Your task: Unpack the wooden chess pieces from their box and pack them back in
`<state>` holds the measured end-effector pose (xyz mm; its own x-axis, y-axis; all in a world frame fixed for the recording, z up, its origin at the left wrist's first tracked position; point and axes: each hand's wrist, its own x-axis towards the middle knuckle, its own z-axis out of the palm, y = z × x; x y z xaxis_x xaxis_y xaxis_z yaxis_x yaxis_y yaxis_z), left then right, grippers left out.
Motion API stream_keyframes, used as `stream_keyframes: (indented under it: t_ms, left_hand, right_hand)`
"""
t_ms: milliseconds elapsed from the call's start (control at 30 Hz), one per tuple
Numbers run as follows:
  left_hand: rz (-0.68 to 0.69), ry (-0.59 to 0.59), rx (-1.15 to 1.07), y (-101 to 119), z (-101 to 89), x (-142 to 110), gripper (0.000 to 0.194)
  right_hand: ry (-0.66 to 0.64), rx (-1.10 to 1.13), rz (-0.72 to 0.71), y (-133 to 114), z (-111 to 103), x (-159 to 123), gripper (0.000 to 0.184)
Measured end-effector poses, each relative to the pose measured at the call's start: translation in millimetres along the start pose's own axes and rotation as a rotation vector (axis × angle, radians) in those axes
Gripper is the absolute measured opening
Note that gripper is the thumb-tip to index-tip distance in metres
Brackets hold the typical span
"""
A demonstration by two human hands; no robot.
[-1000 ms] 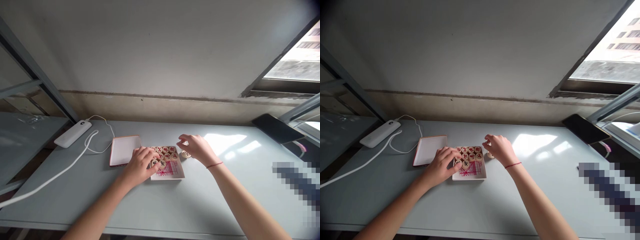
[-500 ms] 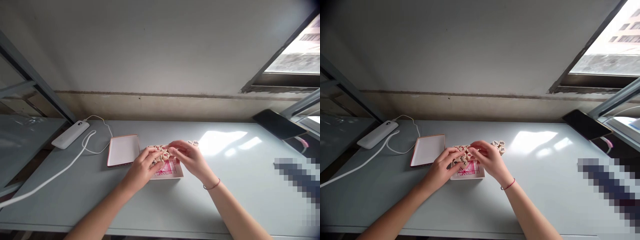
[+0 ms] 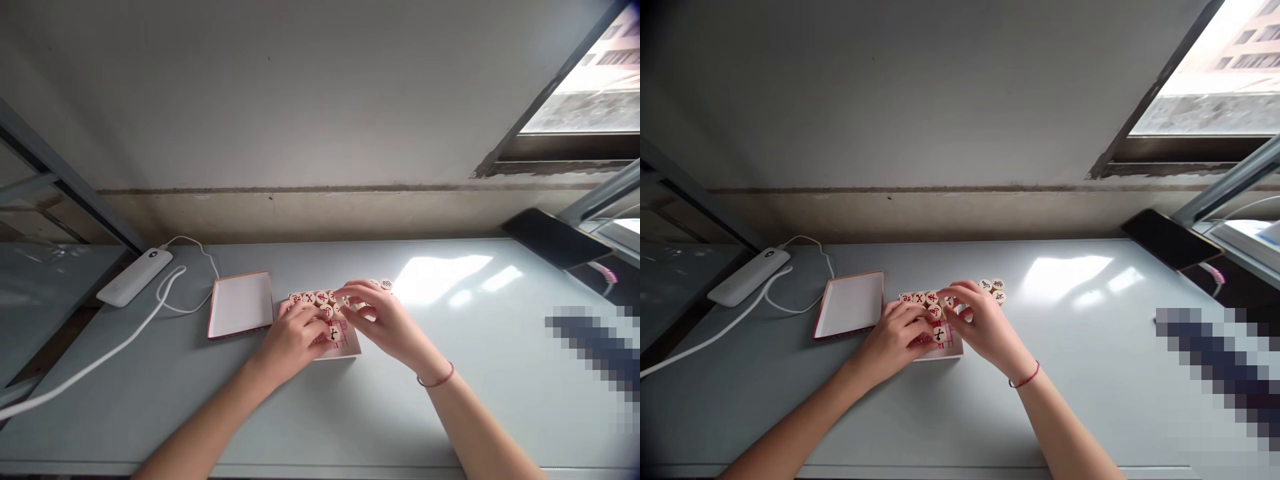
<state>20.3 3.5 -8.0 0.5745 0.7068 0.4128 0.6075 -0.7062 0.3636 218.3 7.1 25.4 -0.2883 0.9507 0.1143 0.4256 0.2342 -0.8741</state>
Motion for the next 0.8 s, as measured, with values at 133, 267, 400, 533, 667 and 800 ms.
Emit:
stream_keyframes:
  t_ms: [133, 267, 400, 533, 667, 800]
  left_hand:
    - [-0.035, 0.01, 0.008, -7.2, -4.7, -4.7, 0.004]
    - [-0.085, -0.01, 0.055, -10.6, -7.1, -9.8, 0.005]
    - [-0.118, -0.073, 0.089, -8.8, -8.1, -11.1, 0.009]
    - [-0.113, -0.103, 0.112, -7.1, -9.3, -10.8, 0.011]
    - [-0.117, -0.128, 0.135, -5.3, -11.4, -10.4, 0.01]
    - [-0.121, -0.124, 0.144, -3.8, -12.5, -10.2, 0.007]
  right_hand:
    - [-0.185, -0.299, -0.111, -6.8, -1.8, -4.0, 0.017]
    - [-0.273, -0.519, -0.242, -6.9, 2.9, -4.3, 0.009]
    - [-0.252, -0.651, -0.298, -0.1, 8.1, -4.0, 0.008]
    - [-0.231, -0.721, -0.326, 5.1, 11.1, -3.5, 0.009]
    - [-0.218, -0.726, -0.358, 9.1, 14.6, -2.2, 0.012]
    - [-0.199, -0.724, -0.357, 11.4, 19.0, -1.5, 0.013]
